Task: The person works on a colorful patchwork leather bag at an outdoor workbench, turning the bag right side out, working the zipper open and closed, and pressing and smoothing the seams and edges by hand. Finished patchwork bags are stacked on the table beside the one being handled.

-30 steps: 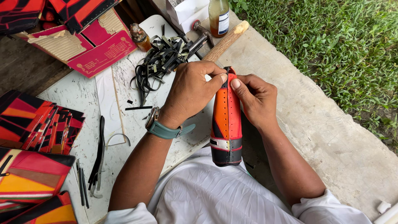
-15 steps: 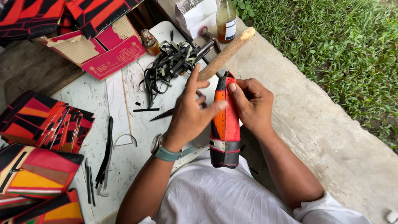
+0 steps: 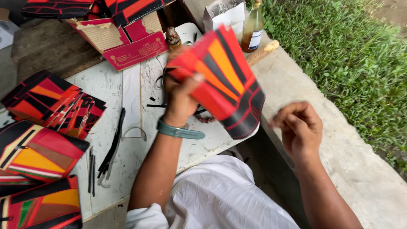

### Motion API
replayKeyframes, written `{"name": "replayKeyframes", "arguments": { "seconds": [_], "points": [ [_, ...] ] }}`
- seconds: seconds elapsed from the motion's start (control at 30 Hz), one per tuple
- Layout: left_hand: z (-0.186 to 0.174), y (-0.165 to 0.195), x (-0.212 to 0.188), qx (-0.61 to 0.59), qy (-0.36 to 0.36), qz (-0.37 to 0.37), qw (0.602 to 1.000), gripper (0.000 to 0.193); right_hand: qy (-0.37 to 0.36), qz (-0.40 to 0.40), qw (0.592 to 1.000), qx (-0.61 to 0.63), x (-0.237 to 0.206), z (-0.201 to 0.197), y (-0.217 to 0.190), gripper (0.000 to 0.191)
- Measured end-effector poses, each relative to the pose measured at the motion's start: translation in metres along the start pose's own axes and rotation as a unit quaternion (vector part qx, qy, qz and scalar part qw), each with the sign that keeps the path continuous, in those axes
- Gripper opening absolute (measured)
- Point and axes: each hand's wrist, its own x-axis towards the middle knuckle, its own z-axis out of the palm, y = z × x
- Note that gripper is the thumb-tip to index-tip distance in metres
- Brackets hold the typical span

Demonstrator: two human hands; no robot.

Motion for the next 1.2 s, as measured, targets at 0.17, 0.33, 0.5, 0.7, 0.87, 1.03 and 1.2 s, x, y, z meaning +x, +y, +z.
{"name": "replayKeyframes", "arguments": {
  "seconds": [0.17,0.33,0.5,0.7,0.87,1.03,1.2],
  "points": [
    [-0.014,0.001,0.001,-0.106,0.073,0.000,0.992,0.061,-0.062,0.106,0.979,-0.160,-0.019,-0.003,0.037,0.012],
    [-0.017,0.002,-0.003,-0.079,0.045,-0.015,0.996,0.060,0.017,0.150,0.989,0.006,0.002,0.004,0.042,0.017],
    [-0.021,0.007,-0.007,-0.019,0.025,0.018,0.999,0.066,0.081,0.046,0.957,-0.276,0.011,0.028,0.021,0.015],
    [-0.020,0.002,-0.003,0.133,-0.017,0.071,0.988,0.071,0.106,0.163,0.979,-0.068,0.019,0.033,0.003,0.012],
    [-0.022,0.010,-0.003,0.231,-0.024,0.069,0.970,0.070,0.078,0.119,0.964,-0.224,0.016,0.005,0.027,0.017],
    [-0.015,0.004,-0.011,0.287,-0.055,0.070,0.954,0.070,0.048,0.181,0.963,0.195,0.022,-0.023,0.050,0.020],
    [-0.011,0.009,-0.015,0.230,-0.068,0.049,0.970,0.073,-0.003,0.236,0.923,0.303,0.006,-0.009,0.047,0.038]
  ]
}}
